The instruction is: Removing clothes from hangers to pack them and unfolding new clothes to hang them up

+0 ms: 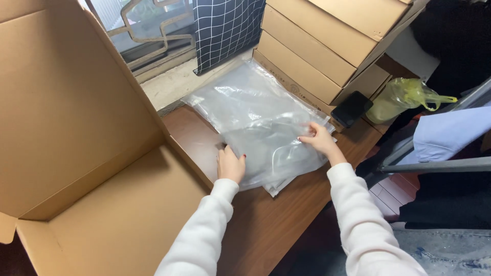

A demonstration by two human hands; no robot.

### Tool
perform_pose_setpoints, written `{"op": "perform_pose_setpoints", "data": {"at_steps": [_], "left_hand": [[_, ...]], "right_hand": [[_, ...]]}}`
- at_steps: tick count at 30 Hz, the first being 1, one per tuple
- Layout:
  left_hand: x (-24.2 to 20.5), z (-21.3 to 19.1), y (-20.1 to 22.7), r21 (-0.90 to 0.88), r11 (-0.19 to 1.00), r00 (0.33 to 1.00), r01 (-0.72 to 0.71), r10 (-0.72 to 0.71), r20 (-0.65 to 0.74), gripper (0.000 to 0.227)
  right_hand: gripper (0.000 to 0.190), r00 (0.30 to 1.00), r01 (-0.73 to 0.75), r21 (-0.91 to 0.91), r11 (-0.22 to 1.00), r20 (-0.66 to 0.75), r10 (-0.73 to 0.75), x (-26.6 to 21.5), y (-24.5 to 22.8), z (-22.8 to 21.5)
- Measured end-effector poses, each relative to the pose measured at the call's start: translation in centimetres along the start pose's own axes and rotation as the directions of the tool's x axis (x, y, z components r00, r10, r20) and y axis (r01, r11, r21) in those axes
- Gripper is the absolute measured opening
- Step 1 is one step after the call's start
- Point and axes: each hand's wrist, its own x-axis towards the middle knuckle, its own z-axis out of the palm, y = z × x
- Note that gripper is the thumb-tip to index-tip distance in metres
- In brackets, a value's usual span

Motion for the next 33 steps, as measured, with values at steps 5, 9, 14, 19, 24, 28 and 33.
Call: {"op": "perform_pose_setpoints", "data": {"at_steps": [5,9,14,19,24,28,33], "left_hand": [[-5.0,-4.6,4.8,0.297,0.954,0.996,0.033,-0.055,0.066,0.083],[-6.5,-4.7,6.3,0.505,0.831,0.958,-0.233,0.107,0.267,0.071],[-5.0,-2.1,3.4,0.53,0.808,0.93,-0.257,0.056,0.364,0.067],[-6.4,-5.8,3.9,0.384,0.871,0.942,-0.307,0.219,0.256,0.057],[-6.8,-14.1,0.9,0.392,0.797,0.682,-0.459,0.599,-0.419,0.026],[-9.3,-27.3,-0.7,0.548,0.817,0.425,-0.18,0.567,-0.706,0.023],[-10.6,-37.1,-7.3,0.172,0.966,0.18,0.195,0.137,-0.974,0.075]], "right_hand": [[0.085,0.977,-0.209,-0.444,0.871,-0.14,0.163,-3.7,-5.7,1.3],[0.063,0.987,0.004,-0.591,0.807,-0.127,-0.098,-6.3,-10.6,4.2],[0.059,0.999,0.005,-0.615,0.788,0.043,0.027,-5.4,-5.7,6.8],[0.059,0.998,0.014,-0.611,0.791,0.053,0.023,-4.5,-7.9,6.7],[0.057,0.98,0.196,-0.417,0.888,0.053,-0.191,-1.8,-18.5,8.1],[0.056,0.929,0.37,-0.203,0.907,0.097,-0.357,0.7,-26.9,13.0],[0.068,0.896,0.38,0.162,0.911,0.181,-0.405,2.0,-35.9,19.5]]}}
